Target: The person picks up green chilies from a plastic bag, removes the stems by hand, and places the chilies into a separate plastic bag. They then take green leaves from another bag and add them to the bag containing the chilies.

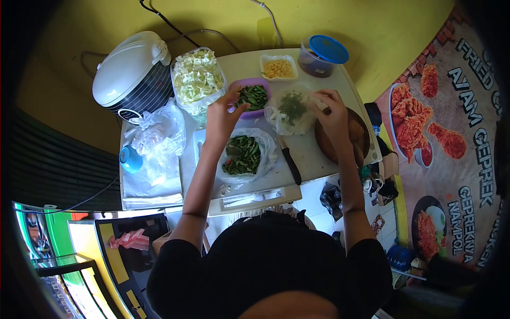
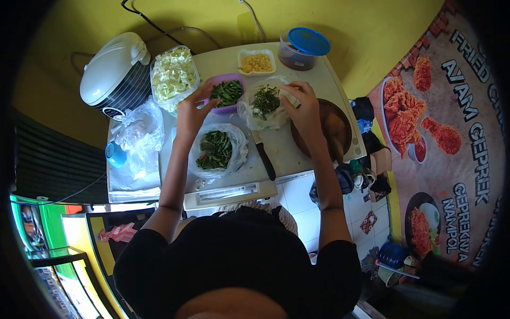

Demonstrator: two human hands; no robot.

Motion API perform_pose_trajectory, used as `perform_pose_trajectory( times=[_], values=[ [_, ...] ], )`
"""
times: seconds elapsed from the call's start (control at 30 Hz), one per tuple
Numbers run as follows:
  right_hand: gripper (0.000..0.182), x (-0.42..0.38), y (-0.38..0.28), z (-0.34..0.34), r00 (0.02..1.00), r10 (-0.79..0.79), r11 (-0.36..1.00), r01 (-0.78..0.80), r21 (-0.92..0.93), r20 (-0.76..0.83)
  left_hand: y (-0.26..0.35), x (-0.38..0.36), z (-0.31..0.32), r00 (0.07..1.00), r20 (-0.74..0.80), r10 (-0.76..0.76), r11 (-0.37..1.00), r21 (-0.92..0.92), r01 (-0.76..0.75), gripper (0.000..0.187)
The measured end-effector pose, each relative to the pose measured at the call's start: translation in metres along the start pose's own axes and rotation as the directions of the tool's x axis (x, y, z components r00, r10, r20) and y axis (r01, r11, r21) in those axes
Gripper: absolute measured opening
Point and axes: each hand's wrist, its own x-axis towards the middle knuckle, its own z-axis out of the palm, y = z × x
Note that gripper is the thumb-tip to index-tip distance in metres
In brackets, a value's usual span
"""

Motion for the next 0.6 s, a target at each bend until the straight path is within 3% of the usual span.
perform_pose_trajectory(
  times=[0.1,0.2,0.33,0.37,0.43,0.57,0.6],
  values=[
    [0.019,0.001,-0.003,0.002,0.999,0.017,0.999,-0.015,-0.043,0.050,0.003,-0.016,-0.015,0.999,0.011,-0.039,0.994,-0.099,0.039,0.044],
    [0.023,-0.008,-0.029,0.008,0.983,0.086,0.995,-0.093,0.034,0.160,0.013,-0.049,-0.039,0.987,0.019,-0.161,0.976,-0.143,0.162,0.035],
    [0.025,-0.023,-0.042,0.044,0.821,-0.244,0.966,0.157,0.207,0.516,0.010,-0.092,-0.059,0.967,0.005,-0.254,0.951,-0.181,0.251,0.028],
    [0.025,-0.027,-0.045,0.055,0.816,-0.249,0.964,0.156,0.216,0.522,0.011,-0.099,-0.061,0.964,0.021,-0.265,0.950,-0.167,0.265,0.027],
    [0.019,-0.034,-0.051,0.077,0.691,-0.287,0.958,0.189,0.217,0.663,0.007,-0.109,-0.063,0.976,0.067,-0.205,0.975,-0.067,0.210,0.025],
    [0.018,-0.047,-0.046,0.117,0.644,-0.308,0.950,0.247,0.191,0.700,-0.002,-0.126,-0.061,0.980,0.121,-0.159,0.987,0.029,0.157,0.029],
    [0.017,-0.048,-0.046,0.123,0.608,-0.302,0.935,0.337,0.106,0.734,0.002,-0.127,-0.064,0.972,0.142,-0.188,0.982,0.022,0.186,0.030]
  ],
)
